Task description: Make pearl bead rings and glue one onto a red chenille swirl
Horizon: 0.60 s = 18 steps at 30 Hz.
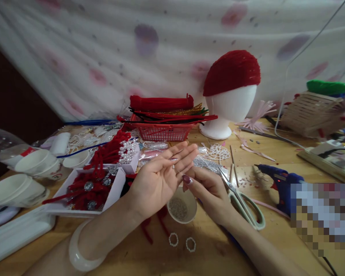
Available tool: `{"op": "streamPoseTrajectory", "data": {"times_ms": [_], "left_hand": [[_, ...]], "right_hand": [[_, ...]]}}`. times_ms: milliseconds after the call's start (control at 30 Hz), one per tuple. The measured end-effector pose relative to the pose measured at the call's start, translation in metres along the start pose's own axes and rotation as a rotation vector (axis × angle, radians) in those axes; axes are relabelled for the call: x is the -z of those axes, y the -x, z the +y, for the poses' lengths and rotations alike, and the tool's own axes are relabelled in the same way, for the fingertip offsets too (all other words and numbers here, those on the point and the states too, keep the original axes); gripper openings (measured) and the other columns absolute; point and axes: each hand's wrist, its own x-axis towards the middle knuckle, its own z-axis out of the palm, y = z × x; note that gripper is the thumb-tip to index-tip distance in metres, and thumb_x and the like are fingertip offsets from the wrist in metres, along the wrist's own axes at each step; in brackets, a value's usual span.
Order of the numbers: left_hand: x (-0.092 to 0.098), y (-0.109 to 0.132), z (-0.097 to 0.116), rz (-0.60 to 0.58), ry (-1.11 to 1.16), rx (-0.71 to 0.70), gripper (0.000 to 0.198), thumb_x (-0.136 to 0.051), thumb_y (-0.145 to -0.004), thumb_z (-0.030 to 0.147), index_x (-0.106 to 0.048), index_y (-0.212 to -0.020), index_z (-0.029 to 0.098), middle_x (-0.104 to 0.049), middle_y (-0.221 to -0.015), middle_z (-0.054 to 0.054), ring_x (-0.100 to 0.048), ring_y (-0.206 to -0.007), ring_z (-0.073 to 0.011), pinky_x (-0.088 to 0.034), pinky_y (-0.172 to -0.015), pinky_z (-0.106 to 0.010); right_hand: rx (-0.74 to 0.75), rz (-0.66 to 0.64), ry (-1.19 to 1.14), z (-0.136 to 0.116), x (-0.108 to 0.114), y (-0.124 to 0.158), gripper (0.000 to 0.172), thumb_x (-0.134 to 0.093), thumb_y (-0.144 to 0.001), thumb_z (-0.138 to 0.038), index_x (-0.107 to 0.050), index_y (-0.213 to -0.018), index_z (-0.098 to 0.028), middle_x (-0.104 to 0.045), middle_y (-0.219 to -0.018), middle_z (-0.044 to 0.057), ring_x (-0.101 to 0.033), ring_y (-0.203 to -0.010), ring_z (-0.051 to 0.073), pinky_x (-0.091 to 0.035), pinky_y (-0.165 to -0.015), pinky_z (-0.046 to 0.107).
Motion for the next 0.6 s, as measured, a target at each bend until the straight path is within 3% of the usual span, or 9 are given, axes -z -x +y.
{"op": "streamPoseTrajectory", "data": {"times_ms": [267, 600], "left_hand": [[-0.0015, -0.0003, -0.0038, 0.024, -0.078, 0.0, 0.041, -0.038, -0.083, -0.01, -0.056, -0.116, 0.007, -0.073, -0.116, -0.014, -0.069, -0.112, -0.0163, -0.045, -0.106, -0.026], [-0.0001, -0.0008, -0.004, 0.014, -0.092, 0.018, 0.042, -0.039, -0.081, -0.011, -0.058, -0.114, 0.008, -0.073, -0.116, -0.012, -0.067, -0.114, -0.0158, -0.042, -0.11, -0.027]], "right_hand": [[-0.076, -0.013, -0.035, -0.0019, 0.0016, -0.0008, 0.028, -0.051, -0.094, -0.025, -0.055, -0.067, -0.017, -0.044, -0.058, -0.006, -0.036, -0.054, 0.008, -0.03, -0.05, 0.022], [-0.116, -0.034, -0.023, -0.0038, 0.0047, -0.0023, 0.029, -0.052, -0.091, -0.028, -0.055, -0.065, -0.017, -0.045, -0.057, -0.005, -0.037, -0.053, 0.008, -0.029, -0.05, 0.023]]}}
